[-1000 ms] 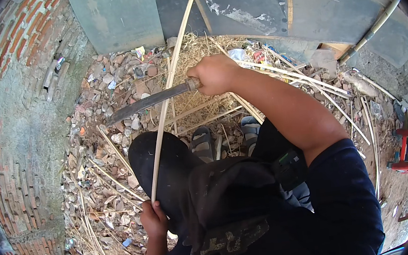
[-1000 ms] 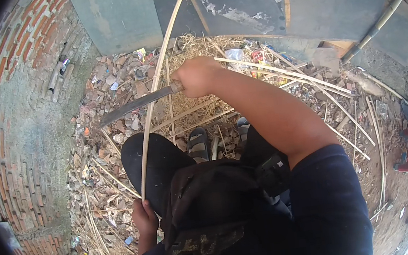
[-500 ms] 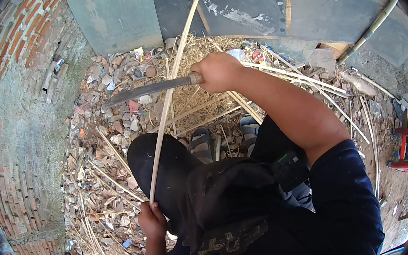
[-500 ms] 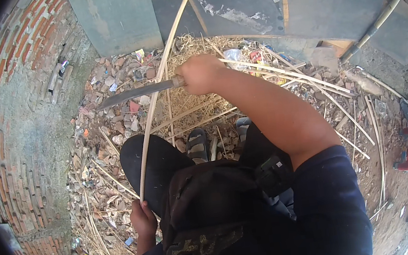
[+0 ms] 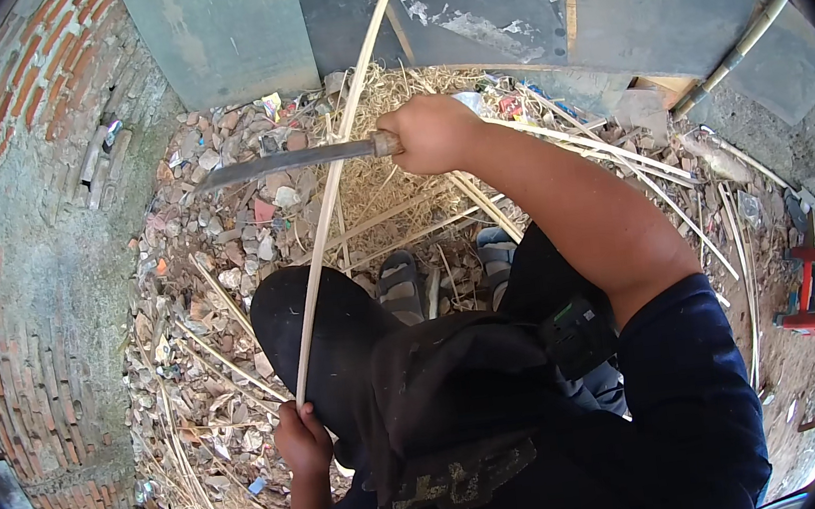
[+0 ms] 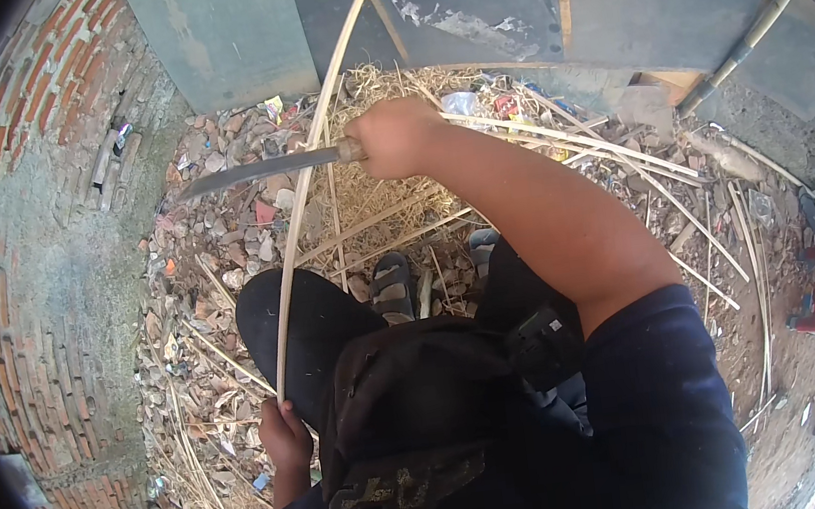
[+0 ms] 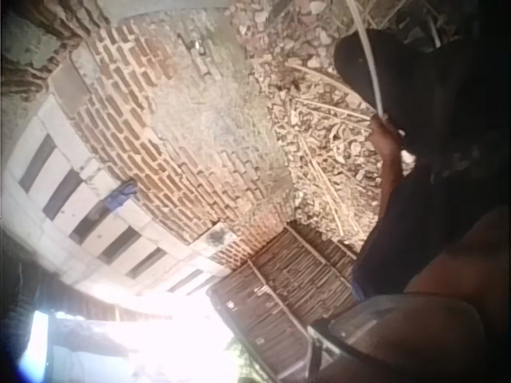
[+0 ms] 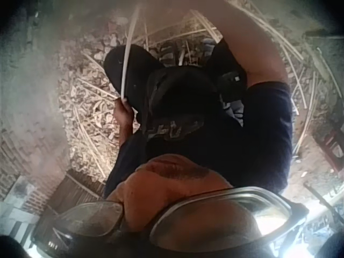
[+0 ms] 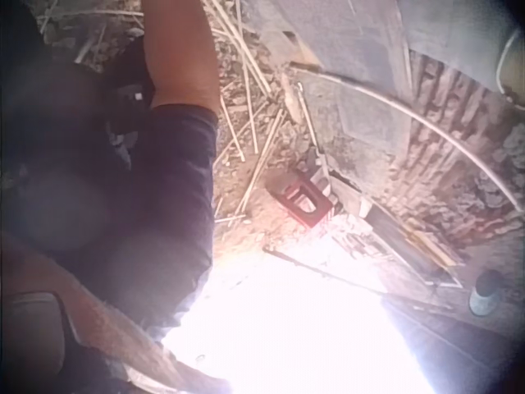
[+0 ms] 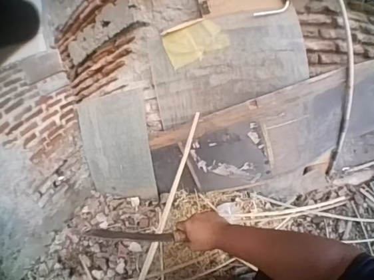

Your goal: The person shaves a thin strip of bamboo by hand using a large curved blade, repeatedly drawing the blade along the length of the material to smooth it.

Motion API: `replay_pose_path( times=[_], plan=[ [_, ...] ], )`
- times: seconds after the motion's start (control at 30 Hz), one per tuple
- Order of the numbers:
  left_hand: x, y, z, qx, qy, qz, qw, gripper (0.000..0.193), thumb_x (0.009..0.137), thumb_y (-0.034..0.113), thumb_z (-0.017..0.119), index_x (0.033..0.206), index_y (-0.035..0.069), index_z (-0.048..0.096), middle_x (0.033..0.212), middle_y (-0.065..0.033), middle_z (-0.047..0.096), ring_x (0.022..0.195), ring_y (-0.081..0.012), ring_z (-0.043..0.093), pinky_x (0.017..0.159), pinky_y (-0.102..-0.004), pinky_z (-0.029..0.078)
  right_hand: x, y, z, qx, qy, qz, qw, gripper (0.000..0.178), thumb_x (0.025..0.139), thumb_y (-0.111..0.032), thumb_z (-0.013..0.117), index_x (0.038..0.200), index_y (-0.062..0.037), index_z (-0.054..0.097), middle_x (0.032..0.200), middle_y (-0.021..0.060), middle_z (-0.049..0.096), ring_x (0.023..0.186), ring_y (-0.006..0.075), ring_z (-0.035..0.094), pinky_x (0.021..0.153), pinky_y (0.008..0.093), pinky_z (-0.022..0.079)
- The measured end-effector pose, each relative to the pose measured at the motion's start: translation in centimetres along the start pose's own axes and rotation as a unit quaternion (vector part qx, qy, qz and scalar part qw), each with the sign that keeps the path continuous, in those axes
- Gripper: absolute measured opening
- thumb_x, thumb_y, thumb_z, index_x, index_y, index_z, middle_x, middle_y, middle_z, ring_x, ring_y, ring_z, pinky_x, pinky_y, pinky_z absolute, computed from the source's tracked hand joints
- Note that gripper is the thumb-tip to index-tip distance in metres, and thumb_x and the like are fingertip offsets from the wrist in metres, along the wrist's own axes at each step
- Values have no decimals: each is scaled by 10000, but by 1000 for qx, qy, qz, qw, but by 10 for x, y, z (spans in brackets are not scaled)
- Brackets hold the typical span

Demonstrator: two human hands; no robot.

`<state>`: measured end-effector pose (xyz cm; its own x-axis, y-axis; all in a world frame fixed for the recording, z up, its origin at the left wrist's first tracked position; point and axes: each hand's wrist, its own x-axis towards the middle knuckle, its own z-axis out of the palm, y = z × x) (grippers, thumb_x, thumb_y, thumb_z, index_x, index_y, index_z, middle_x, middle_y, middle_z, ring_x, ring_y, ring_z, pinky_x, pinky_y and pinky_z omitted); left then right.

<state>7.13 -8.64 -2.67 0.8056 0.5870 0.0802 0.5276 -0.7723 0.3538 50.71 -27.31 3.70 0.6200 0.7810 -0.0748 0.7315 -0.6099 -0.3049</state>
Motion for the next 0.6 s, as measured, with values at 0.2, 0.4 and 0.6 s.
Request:
replay_pose_path(
  times=[0.2,0.4,0.6],
  plan=[
    [5,0,3,-13,33,19,999,199,986,230,554,926,40,554,648,-196,613,575,-442,608,517,-511,443,-2,-13,-5,-49,-8,-84,995,108,775,-194,667,873,-150,660,756,86,683,735,289,686,692,429,548],
    [4,0,0,16,7,-9,1000,189,999,209,523,961,28,558,708,-230,617,649,-456,619,564,-497,456,0,17,-8,-26,-5,49,998,210,964,-298,554,1007,-145,691,891,99,701,877,287,701,778,457,561],
    [4,0,-3,20,-10,0,1000,211,1007,231,508,960,30,551,696,-226,613,644,-460,616,559,-507,450,-13,-30,-11,-57,-36,-59,996,156,858,-223,622,982,-157,691,846,84,707,831,275,708,754,428,570]
  ],
)
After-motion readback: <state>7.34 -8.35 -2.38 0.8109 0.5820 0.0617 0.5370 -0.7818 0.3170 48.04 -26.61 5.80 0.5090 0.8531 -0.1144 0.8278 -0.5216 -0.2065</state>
